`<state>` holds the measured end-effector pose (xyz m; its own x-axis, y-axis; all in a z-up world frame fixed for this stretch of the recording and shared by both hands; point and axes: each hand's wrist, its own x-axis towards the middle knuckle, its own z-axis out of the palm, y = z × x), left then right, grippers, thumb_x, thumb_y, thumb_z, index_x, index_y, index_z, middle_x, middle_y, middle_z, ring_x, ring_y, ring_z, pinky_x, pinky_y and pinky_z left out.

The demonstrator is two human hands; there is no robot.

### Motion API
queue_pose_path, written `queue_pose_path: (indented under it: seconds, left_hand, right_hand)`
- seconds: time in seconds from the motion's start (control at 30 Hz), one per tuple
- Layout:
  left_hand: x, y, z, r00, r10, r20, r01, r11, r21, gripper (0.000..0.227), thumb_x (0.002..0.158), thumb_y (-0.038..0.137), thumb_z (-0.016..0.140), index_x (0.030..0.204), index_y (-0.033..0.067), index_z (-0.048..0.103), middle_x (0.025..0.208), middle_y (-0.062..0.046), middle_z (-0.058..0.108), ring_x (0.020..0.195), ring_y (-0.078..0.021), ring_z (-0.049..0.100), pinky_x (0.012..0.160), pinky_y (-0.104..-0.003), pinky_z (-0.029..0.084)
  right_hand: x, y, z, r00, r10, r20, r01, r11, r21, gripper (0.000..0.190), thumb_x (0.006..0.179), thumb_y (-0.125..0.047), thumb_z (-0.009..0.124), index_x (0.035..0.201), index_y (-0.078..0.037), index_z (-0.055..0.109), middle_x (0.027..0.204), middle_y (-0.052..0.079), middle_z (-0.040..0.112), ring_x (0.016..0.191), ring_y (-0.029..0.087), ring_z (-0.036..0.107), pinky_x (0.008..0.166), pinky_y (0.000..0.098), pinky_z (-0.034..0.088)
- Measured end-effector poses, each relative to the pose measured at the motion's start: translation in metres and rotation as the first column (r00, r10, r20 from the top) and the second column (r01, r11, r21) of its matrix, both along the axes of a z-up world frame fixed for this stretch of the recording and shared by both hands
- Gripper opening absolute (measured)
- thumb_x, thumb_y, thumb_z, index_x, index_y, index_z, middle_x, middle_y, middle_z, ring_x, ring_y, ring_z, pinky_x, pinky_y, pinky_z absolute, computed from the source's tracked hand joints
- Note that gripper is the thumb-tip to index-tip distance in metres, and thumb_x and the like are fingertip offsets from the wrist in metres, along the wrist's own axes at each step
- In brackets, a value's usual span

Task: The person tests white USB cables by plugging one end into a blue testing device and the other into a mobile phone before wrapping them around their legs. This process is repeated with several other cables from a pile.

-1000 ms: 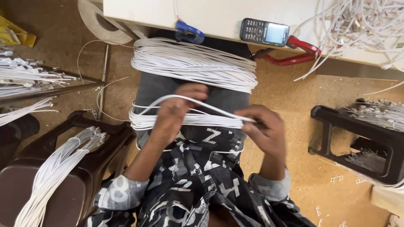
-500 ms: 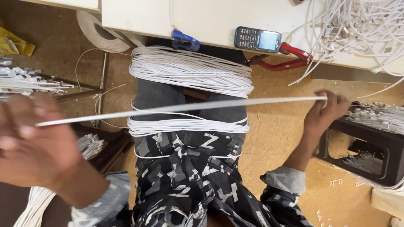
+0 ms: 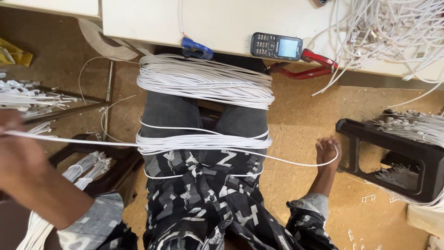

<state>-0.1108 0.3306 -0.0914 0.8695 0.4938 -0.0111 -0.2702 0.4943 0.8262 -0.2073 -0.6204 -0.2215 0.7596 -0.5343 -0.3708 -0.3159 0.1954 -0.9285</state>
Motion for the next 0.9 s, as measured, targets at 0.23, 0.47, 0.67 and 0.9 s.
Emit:
queue_pose_path:
  seconds: [0.23, 0.47, 0.67, 0.9]
  left_hand:
    - [0.062, -0.231, 0.150, 0.974, 0.054, -0.221, 0.000, 0.972, 0.234, 0.034, 0.117, 0.028, 0.043, 0.118, 0.0052, 0.068, 0.078, 0.003, 0.055, 0.059, -0.0044, 0.045, 0.047, -0.019, 0.037]
    - [0.091, -0.310, 0.109, 0.854, -0.440, -0.277, 0.462, 0.887, 0.016, 0.029, 0.113, 0.018, 0.043, 0.120, 0.0005, 0.065, 0.095, -0.011, 0.073, 0.062, -0.0058, 0.051, 0.054, -0.018, 0.043]
    - [0.101, -0.331, 0.100, 0.835, -0.508, -0.213, 0.515, 0.857, -0.023, 0.033, 0.112, 0.015, 0.045, 0.137, -0.0031, 0.058, 0.115, -0.014, 0.073, 0.073, -0.0044, 0.050, 0.068, -0.020, 0.047]
    - [0.110, -0.331, 0.096, 0.856, -0.464, -0.230, 0.462, 0.884, -0.062, 0.031, 0.111, 0.017, 0.047, 0.130, -0.0043, 0.058, 0.114, -0.016, 0.074, 0.073, -0.0071, 0.056, 0.068, -0.023, 0.052]
  right_hand:
    - [0.082, 0.095, 0.136, 0.956, 0.252, 0.151, -0.260, 0.965, 0.039, 0.075, 0.097, 0.003, 0.049, 0.163, -0.020, 0.024, 0.171, 0.003, 0.024, 0.133, 0.024, 0.055, 0.094, 0.0326, 0.055]
    - [0.146, 0.173, 0.219, 0.794, 0.607, 0.039, -0.594, 0.788, -0.162, 0.082, 0.092, 0.016, 0.038, 0.169, -0.009, 0.023, 0.178, 0.011, 0.022, 0.147, 0.031, 0.049, 0.101, 0.0332, 0.051]
    - [0.147, 0.244, 0.242, 0.643, 0.761, -0.082, -0.736, 0.584, -0.343, 0.090, 0.075, 0.018, 0.033, 0.161, -0.006, 0.029, 0.172, 0.011, 0.019, 0.143, 0.031, 0.048, 0.098, 0.0342, 0.050]
    - [0.124, 0.250, 0.275, 0.841, 0.539, 0.054, -0.469, 0.775, -0.423, 0.061, 0.091, 0.015, 0.035, 0.147, -0.001, 0.053, 0.158, 0.020, 0.045, 0.124, 0.029, 0.064, 0.088, 0.0319, 0.056]
